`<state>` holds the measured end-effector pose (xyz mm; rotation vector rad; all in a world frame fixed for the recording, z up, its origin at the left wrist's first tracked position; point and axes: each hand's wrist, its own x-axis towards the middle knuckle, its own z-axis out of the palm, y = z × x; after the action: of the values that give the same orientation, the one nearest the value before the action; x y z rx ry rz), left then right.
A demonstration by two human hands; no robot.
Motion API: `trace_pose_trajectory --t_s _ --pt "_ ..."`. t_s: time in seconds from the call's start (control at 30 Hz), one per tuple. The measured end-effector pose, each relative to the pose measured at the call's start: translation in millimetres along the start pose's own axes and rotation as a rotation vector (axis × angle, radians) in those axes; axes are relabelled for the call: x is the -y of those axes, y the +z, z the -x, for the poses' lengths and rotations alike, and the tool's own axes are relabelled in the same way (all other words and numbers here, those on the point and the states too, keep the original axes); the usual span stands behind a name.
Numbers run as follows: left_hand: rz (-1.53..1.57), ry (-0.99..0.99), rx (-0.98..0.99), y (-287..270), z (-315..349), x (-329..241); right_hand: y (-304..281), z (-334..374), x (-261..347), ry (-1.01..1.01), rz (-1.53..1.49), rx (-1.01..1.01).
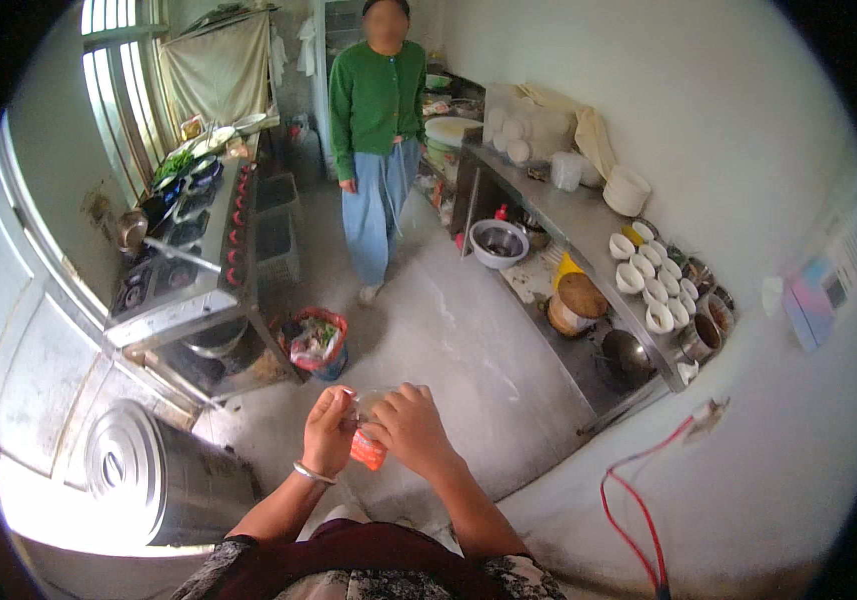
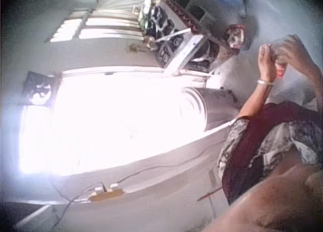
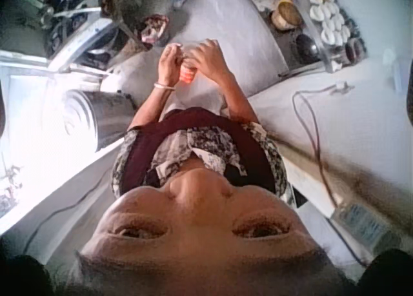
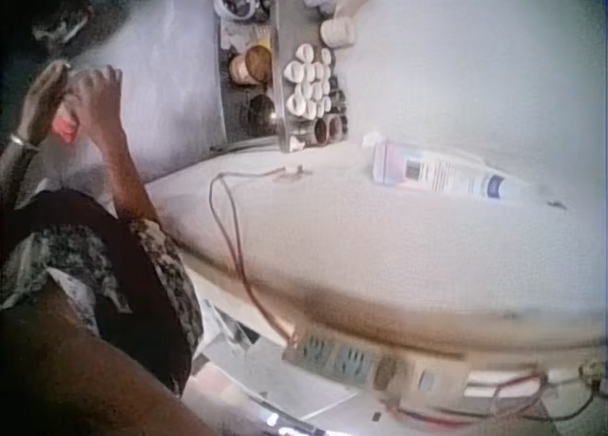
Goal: The person descends stairs and enters a kitchen, then assembles multiple small bowls with seasonings and condiments. They add noodles and greens from pots on the stove into a clear plastic container using chopsticks, and place the container on a cutting board.
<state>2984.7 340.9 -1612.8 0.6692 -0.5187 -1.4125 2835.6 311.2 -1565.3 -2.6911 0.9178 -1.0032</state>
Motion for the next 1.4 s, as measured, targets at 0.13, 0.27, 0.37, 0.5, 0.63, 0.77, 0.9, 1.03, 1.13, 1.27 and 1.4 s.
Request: trace_pose_trajectory --t_s 0.13,0.27,0.37,0.5,0.63,0.77,0.9,1.03,1.13,1.27,1.4 --pt "-0.020 0.033 0.030 9 -108 -5 1 -50 -73 0.016 0.047 -0.019" --pt "0.042 0.079 0.097 9 -228 -12 6 -99 -161 0.046 0.191 0.011" --pt "0.070 -0.046 0.167 30 -307 -8 5 -135 -212 0.139 0.174 -0.022" --pt "0.040 -0.134 0.243 69 -403 -1 -15 -176 -282 0.235 0.273 -0.101" --pt "0.027 -0.191 0.358 116 -502 15 -38 -209 -364 0.291 0.347 -0.168" --pt "0.115 -0.194 0.475 170 -591 48 -64 -230 -451 0.336 0.366 -0.213" --pt "0.164 -0.163 0.519 231 -674 84 -97 -249 -545 0.270 0.417 -0.271" --pt "0.196 -0.141 0.526 300 -757 119 -135 -274 -635 0.287 0.362 -0.306" --pt "0.247 -0.140 0.529 340 -826 141 -159 -302 -704 0.276 0.398 -0.316" --pt "0.296 -0.156 0.596 377 -911 174 -175 -334 -786 0.292 0.458 -0.326" --pt "0.174 -0.129 0.504 390 -984 218 -177 -356 -851 0.341 0.490 -0.340"
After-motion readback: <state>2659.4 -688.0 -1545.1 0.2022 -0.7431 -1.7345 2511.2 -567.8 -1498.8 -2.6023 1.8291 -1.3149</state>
